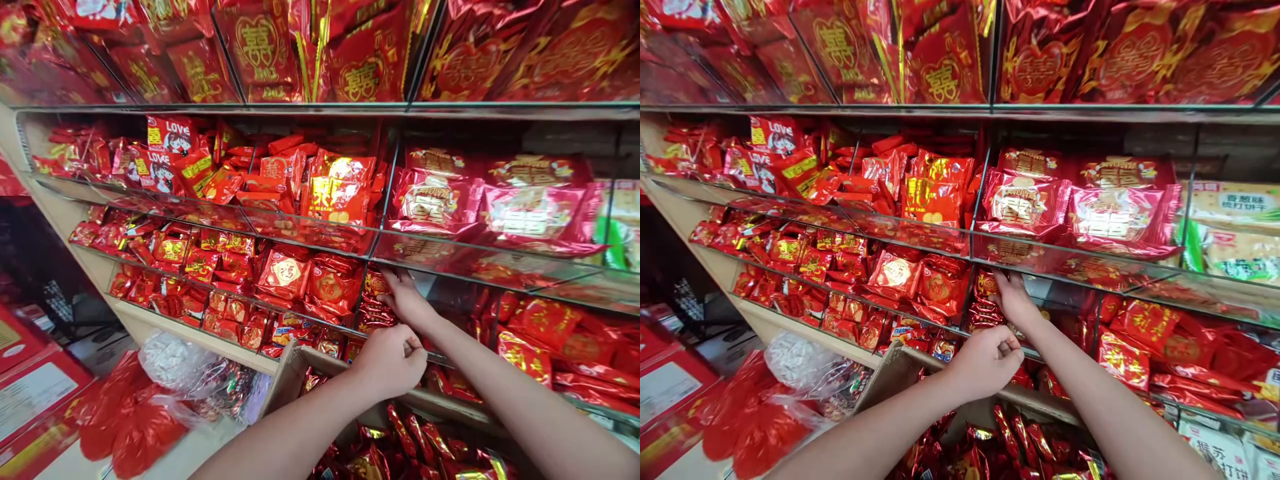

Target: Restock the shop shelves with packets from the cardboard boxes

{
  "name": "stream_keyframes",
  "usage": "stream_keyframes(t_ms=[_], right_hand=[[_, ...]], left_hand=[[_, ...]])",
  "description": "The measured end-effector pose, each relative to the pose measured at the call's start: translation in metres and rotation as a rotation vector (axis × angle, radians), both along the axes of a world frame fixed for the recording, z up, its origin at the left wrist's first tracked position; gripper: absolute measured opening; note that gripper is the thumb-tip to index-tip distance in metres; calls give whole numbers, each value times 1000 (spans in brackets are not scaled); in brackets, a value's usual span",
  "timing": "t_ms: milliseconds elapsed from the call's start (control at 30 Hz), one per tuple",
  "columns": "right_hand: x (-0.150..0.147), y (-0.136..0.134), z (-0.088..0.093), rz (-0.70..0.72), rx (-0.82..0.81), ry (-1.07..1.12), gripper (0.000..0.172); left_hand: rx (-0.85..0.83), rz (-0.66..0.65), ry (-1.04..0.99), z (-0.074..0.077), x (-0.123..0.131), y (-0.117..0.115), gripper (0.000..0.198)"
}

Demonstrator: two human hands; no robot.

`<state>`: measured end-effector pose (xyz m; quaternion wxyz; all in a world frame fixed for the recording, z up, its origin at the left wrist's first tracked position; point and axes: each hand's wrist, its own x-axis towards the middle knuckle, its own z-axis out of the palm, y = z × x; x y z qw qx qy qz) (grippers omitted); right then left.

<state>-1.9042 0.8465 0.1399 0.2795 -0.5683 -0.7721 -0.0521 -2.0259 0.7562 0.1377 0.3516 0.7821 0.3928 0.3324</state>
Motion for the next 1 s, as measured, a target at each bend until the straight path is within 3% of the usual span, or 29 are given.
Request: stream_keyframes(t_ms=[200, 467, 700, 833, 1000], right_hand=[[-4, 9, 0, -4, -11, 29, 62], [-5, 4, 4, -36, -159, 112, 70], [-8, -4, 10, -136, -234, 214, 76], [-5, -8, 15, -225, -312, 242, 69], [-10, -4, 20, -314, -422, 213, 47]], left_hand=[[87, -20, 76, -1, -1, -1, 14], [91, -24, 113, -1, -1, 0, 16], [111, -20, 97, 2, 0, -3, 15], [108, -18, 95, 2, -1, -3, 15], [131, -35, 110, 0, -1, -3, 15]])
